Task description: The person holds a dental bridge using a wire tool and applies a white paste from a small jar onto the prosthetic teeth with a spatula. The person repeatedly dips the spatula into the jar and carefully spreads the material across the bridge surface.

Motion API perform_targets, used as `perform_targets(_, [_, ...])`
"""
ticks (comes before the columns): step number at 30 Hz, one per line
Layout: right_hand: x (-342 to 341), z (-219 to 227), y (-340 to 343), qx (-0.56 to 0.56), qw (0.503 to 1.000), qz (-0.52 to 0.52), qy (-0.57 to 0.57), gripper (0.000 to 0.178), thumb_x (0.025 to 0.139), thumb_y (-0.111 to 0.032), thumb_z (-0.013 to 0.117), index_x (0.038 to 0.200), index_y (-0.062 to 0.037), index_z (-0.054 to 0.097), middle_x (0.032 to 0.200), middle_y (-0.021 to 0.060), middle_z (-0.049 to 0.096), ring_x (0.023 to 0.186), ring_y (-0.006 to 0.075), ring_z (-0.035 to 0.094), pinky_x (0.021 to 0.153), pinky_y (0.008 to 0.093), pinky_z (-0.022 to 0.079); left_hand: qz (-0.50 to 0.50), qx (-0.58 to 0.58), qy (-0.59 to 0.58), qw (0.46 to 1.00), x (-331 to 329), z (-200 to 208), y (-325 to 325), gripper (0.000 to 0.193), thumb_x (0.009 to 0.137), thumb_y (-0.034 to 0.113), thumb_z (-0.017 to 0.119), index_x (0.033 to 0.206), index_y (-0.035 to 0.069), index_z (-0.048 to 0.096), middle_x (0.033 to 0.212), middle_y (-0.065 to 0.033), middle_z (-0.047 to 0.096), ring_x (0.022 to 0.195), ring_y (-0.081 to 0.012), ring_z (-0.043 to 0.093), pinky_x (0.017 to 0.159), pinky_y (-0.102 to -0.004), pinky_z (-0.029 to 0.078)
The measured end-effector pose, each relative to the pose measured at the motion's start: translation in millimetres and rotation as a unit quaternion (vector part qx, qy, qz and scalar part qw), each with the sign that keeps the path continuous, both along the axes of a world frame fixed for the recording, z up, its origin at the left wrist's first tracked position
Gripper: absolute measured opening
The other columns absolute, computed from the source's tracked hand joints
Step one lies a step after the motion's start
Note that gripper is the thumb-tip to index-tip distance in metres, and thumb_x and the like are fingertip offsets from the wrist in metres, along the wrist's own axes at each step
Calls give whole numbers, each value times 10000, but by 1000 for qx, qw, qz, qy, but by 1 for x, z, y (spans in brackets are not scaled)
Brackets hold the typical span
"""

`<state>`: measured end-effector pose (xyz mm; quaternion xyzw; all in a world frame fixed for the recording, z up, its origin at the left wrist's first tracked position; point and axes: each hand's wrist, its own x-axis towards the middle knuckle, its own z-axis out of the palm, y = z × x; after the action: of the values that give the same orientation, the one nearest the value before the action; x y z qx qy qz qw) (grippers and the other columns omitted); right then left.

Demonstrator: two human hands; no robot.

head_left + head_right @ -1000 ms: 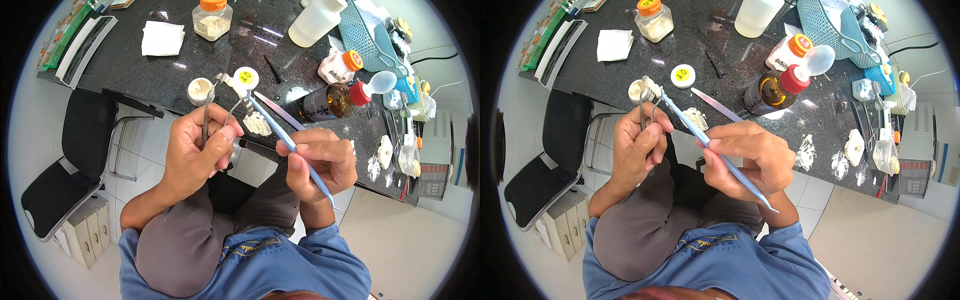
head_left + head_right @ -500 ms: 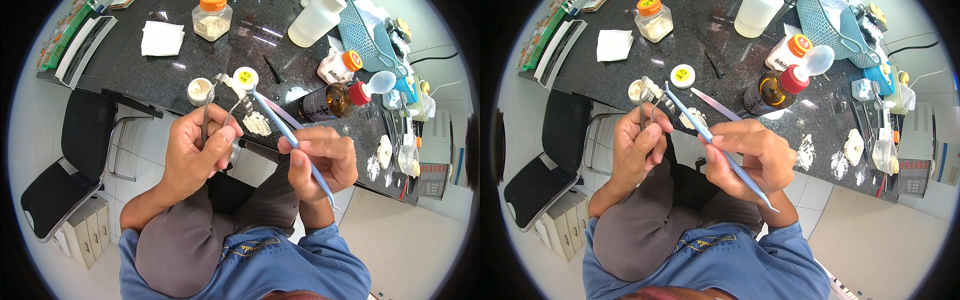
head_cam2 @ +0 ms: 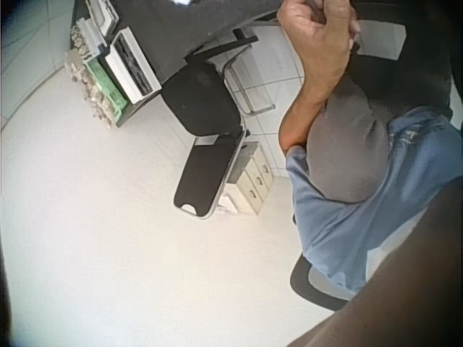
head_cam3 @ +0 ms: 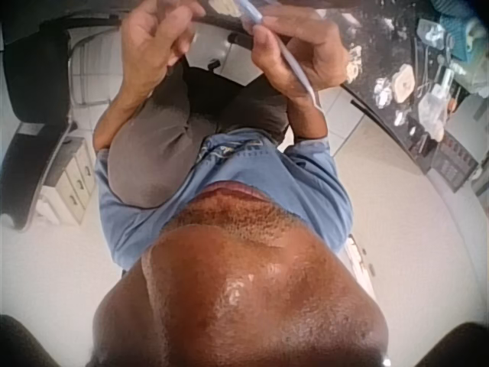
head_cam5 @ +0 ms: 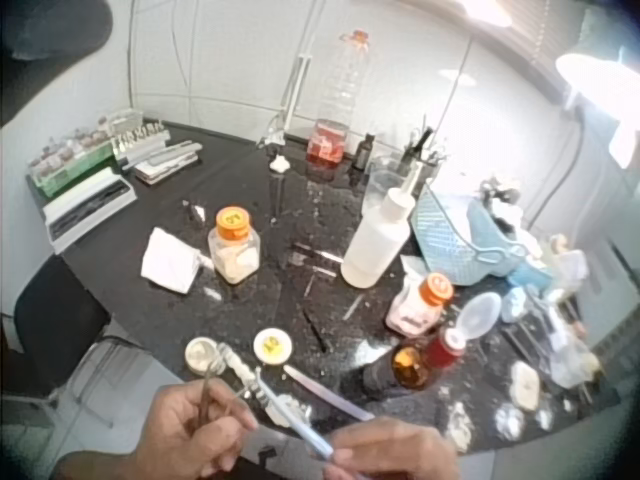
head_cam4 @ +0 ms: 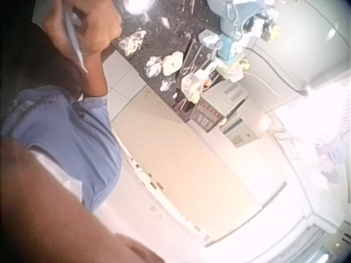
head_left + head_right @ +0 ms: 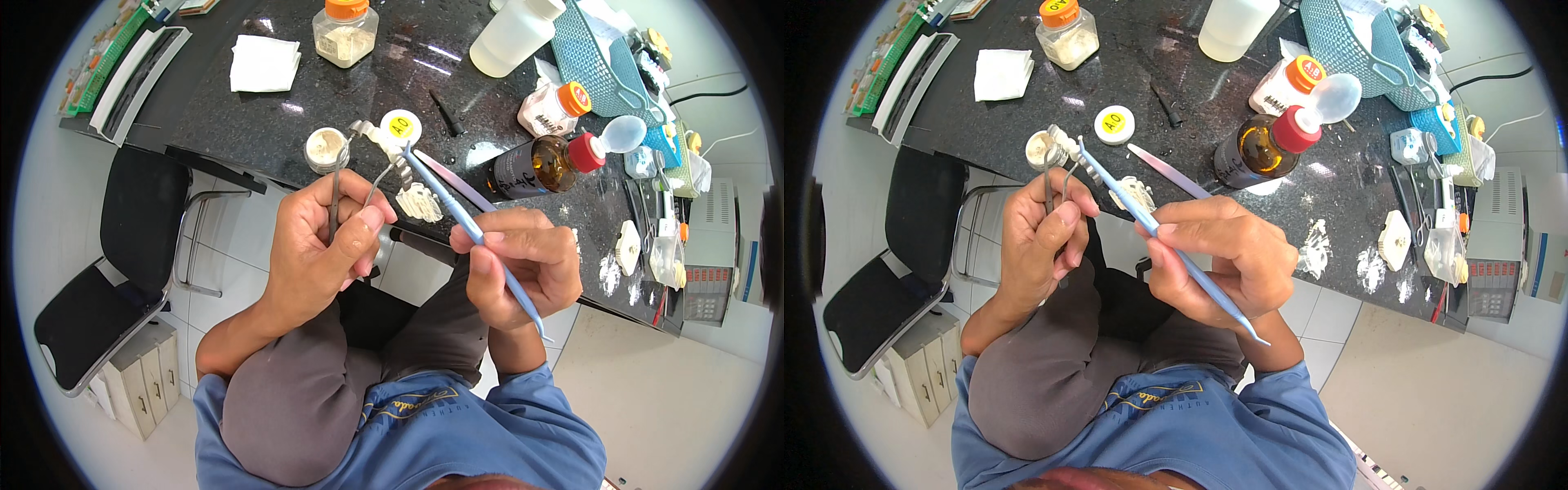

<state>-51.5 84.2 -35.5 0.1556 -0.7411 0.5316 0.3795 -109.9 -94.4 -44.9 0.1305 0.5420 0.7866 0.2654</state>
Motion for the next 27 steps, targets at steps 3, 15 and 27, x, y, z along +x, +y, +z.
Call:
perform_targets(3, [0,0,1,-3,1000,1,-2,199,668,101,679,826,46,570,719,179,651,629,198,665,512,239,516,2,0,2,1000,0,-1,0,176,898,162,543,862,-10,555,501,13,476,402,-13,374,382,-173,281])
perform_targets(15, [-1,-1,1,7,1000,7,2,239,651,95,714,847,31,594,749,168,658,653,203,671,524,252,528,-2,-9,8,1000,0,-1,0,197,904,188,562,855,-3,555,507,11,491,404,-9,393,372,-169,277])
perform_targets(27, [-1,-2,-2,-22,1000,8,-2,234,650,99,711,843,34,597,748,167,659,660,210,670,547,259,529,-5,-11,13,1000,-1,0,0,196,900,189,575,858,-1,554,516,8,501,409,-7,401,375,-165,283])
